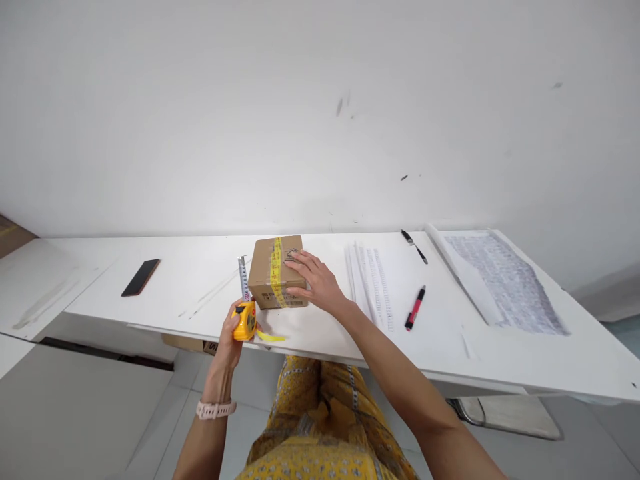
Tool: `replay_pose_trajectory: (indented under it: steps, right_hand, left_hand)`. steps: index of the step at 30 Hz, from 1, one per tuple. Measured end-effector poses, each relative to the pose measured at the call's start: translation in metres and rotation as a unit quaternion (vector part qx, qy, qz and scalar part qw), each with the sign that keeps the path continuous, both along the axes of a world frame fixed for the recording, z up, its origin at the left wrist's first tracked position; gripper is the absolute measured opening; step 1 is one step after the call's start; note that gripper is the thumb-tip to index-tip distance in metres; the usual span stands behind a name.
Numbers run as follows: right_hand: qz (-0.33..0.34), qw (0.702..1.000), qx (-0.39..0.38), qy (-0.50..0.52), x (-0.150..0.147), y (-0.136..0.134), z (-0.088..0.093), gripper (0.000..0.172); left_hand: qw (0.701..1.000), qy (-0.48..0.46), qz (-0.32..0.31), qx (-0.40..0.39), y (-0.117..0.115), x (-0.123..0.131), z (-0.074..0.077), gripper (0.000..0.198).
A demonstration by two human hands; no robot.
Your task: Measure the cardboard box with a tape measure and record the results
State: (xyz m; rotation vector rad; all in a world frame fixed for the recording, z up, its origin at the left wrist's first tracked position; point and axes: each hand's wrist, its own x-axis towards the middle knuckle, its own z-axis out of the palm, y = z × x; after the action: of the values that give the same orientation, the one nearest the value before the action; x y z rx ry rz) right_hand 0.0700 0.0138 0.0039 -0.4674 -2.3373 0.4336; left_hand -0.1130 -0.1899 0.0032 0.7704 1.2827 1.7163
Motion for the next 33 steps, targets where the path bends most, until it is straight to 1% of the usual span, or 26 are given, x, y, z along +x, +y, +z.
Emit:
replay_pose_trajectory:
  steps: [2, 4, 6, 8, 10, 11, 14, 16, 20, 24, 26, 29, 33]
  right_hand:
    - [-0.025, 1.000, -0.003, -0.009, -0.010, 0.007, 0.012, 0.054]
    - [-0.041, 0.999, -0.018, -0.001, -0.023, 0.018, 0.028, 0.049]
    - [-0.040, 0.998, -0.049, 0.030, -0.038, 0.030, 0.044, 0.041]
    - [-0.023, 0.994, -0.087, 0.068, -0.053, 0.041, 0.056, 0.033]
    - [-0.004, 0.989, -0.116, 0.093, -0.064, 0.049, 0.062, 0.031]
    - [0.002, 0.988, -0.123, 0.099, -0.067, 0.052, 0.064, 0.034]
    - [0.011, 0.989, -0.114, 0.092, -0.068, 0.059, 0.065, 0.047]
    - [0.019, 0.993, -0.092, 0.073, -0.065, 0.063, 0.066, 0.051]
    - [0.022, 0.998, -0.049, 0.017, -0.062, 0.067, 0.068, 0.048]
    - [0.013, 0.999, -0.035, -0.004, -0.065, 0.069, 0.068, 0.043]
    - [0.009, 0.999, -0.035, -0.007, -0.067, 0.069, 0.068, 0.043]
    - [0.005, 0.999, -0.043, -0.011, -0.067, 0.071, 0.069, 0.043]
    - [0.007, 0.998, -0.055, -0.010, -0.067, 0.073, 0.073, 0.042]
  left_hand:
    - [1.000, 0.019, -0.004, 0.007, 0.008, -0.008, 0.009, 0.056]
    - [0.998, 0.048, -0.004, 0.027, 0.016, -0.014, 0.025, 0.055]
    - [0.996, 0.074, 0.009, 0.053, 0.023, -0.016, 0.042, 0.053]
    - [0.993, 0.092, 0.021, 0.069, 0.031, -0.012, 0.055, 0.050]
    - [0.994, 0.092, 0.009, 0.061, 0.040, -0.004, 0.062, 0.045]
    - [0.995, 0.087, -0.004, 0.052, 0.045, 0.001, 0.062, 0.043]
    - [0.997, 0.062, -0.039, 0.027, 0.060, 0.013, 0.059, 0.041]
    - [0.997, 0.052, -0.048, 0.018, 0.069, 0.017, 0.056, 0.041]
    - [0.998, 0.037, -0.050, 0.002, 0.080, 0.020, 0.054, 0.043]
    - [0.998, 0.033, -0.049, -0.002, 0.082, 0.021, 0.049, 0.044]
    - [0.998, 0.036, -0.046, -0.002, 0.080, 0.023, 0.043, 0.046]
    - [0.998, 0.041, -0.041, -0.008, 0.075, 0.028, 0.029, 0.050]
    - [0.998, 0.041, -0.055, -0.011, 0.069, 0.032, 0.011, 0.047]
